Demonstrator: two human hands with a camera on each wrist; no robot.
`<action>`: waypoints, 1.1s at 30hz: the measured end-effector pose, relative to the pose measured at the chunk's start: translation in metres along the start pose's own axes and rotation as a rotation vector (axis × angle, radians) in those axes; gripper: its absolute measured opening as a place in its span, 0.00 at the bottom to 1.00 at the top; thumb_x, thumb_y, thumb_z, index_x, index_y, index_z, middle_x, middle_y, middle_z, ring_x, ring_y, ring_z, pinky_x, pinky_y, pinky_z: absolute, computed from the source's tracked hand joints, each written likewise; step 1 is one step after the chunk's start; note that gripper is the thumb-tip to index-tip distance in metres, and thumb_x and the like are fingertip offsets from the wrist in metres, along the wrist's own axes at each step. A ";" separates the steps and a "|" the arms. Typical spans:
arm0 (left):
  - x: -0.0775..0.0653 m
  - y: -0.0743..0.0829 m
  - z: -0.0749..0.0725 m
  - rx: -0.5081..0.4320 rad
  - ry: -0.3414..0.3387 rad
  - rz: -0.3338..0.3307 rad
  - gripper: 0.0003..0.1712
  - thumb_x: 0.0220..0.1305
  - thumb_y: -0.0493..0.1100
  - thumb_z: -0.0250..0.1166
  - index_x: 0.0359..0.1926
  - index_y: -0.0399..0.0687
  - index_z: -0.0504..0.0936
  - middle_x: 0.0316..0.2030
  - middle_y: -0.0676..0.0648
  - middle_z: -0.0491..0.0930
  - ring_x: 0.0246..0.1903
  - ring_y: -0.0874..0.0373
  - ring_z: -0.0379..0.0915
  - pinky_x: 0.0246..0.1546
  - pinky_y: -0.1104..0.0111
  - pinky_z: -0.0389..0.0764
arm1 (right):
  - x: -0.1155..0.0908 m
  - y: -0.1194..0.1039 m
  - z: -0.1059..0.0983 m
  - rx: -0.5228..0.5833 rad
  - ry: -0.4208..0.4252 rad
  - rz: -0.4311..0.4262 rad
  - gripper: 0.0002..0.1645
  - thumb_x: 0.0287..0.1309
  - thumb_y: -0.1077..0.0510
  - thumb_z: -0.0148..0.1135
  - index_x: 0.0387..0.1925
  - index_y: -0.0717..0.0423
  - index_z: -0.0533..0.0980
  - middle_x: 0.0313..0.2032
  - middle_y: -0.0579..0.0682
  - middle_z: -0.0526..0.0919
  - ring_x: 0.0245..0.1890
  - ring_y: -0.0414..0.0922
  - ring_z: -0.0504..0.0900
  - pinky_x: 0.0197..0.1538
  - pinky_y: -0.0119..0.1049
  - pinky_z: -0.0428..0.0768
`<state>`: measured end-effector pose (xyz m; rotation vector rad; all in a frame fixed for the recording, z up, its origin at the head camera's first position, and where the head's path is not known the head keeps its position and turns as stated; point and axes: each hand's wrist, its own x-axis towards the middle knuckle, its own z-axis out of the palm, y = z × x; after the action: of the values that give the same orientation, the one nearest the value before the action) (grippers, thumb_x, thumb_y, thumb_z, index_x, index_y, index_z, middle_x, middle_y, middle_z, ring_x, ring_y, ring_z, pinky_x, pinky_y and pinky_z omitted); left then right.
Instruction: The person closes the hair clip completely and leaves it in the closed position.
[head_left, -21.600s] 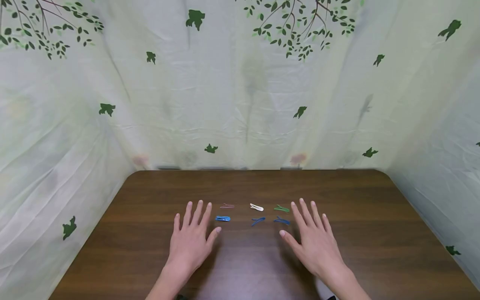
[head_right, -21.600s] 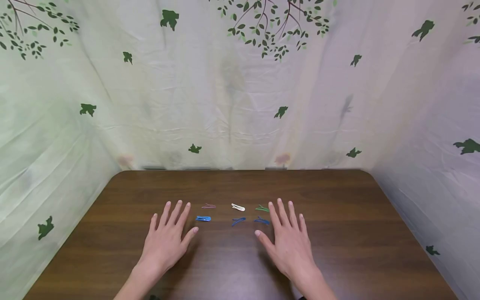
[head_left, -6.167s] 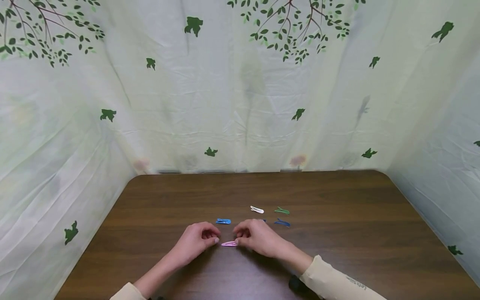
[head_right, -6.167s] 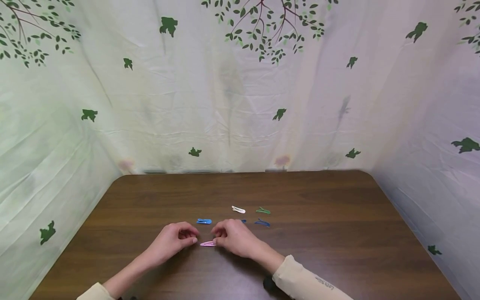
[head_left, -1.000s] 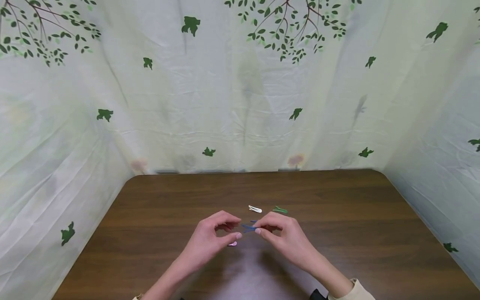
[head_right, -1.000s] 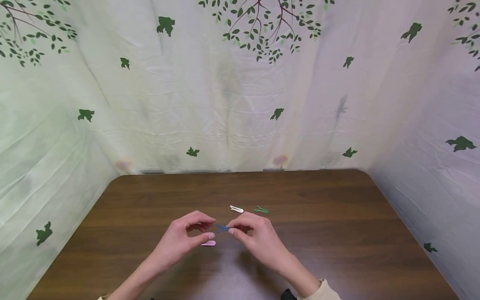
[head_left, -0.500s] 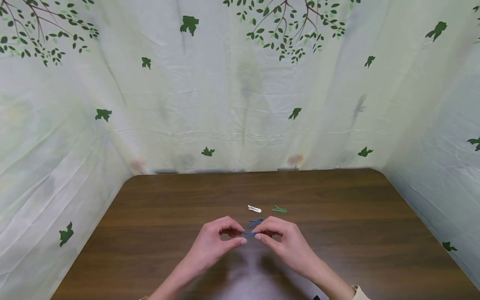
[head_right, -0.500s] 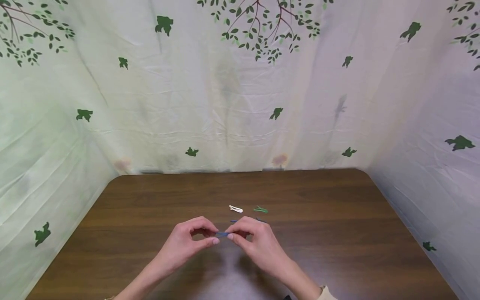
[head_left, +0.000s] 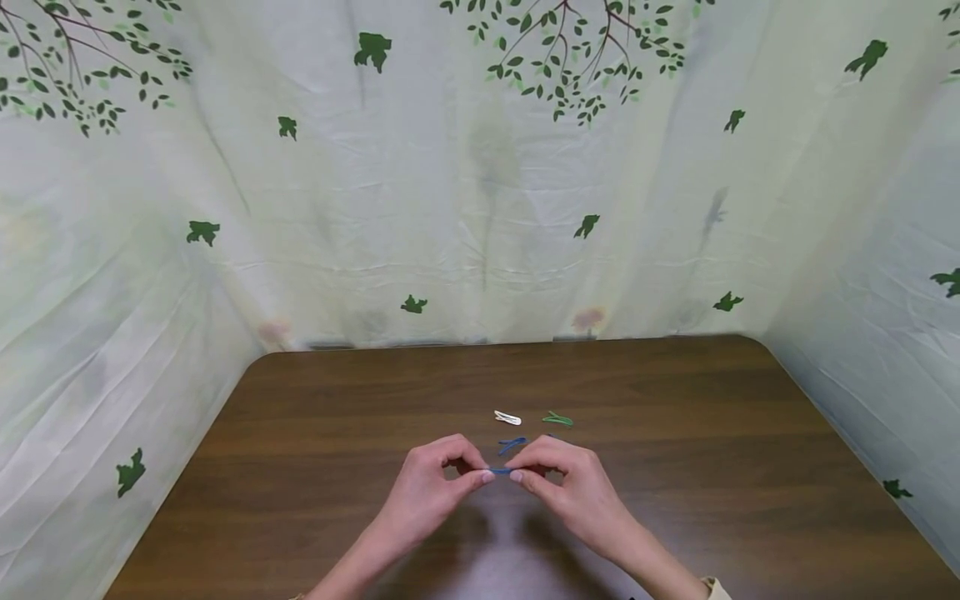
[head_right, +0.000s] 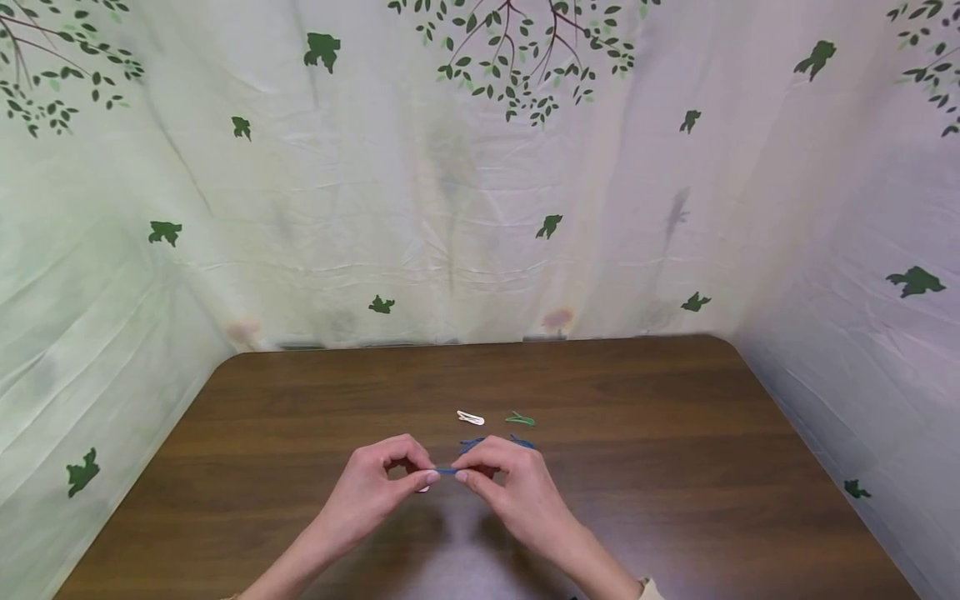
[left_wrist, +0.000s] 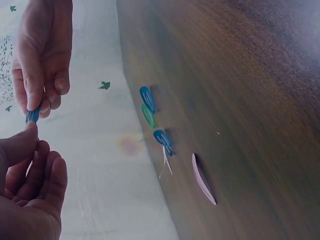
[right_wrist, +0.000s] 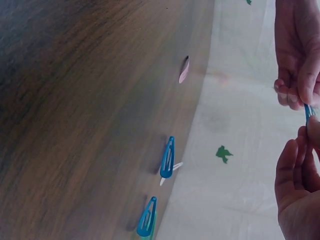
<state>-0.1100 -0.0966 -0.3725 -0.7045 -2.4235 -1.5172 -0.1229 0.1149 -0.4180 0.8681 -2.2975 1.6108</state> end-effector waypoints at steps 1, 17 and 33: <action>0.000 0.001 0.000 -0.001 0.001 0.002 0.12 0.50 0.28 0.74 0.24 0.48 0.82 0.25 0.54 0.80 0.27 0.61 0.74 0.30 0.67 0.76 | 0.000 -0.001 0.000 -0.002 0.012 -0.003 0.10 0.57 0.61 0.70 0.37 0.42 0.85 0.35 0.41 0.84 0.32 0.38 0.79 0.34 0.32 0.77; 0.004 -0.032 0.019 0.029 0.039 -0.034 0.17 0.53 0.33 0.75 0.24 0.62 0.79 0.24 0.64 0.78 0.25 0.64 0.72 0.26 0.69 0.74 | -0.002 0.002 0.003 -0.134 0.167 -0.092 0.11 0.53 0.64 0.73 0.36 0.47 0.85 0.33 0.41 0.85 0.28 0.36 0.77 0.30 0.31 0.77; 0.003 -0.032 0.017 -0.065 -0.007 -0.054 0.03 0.59 0.39 0.72 0.32 0.49 0.84 0.27 0.59 0.78 0.29 0.61 0.75 0.34 0.66 0.78 | -0.002 0.003 0.001 -0.146 0.214 -0.169 0.13 0.52 0.68 0.72 0.39 0.50 0.86 0.36 0.40 0.84 0.32 0.36 0.79 0.33 0.26 0.77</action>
<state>-0.1263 -0.0920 -0.4043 -0.6626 -2.4265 -1.6231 -0.1231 0.1158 -0.4221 0.7904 -2.1031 1.3747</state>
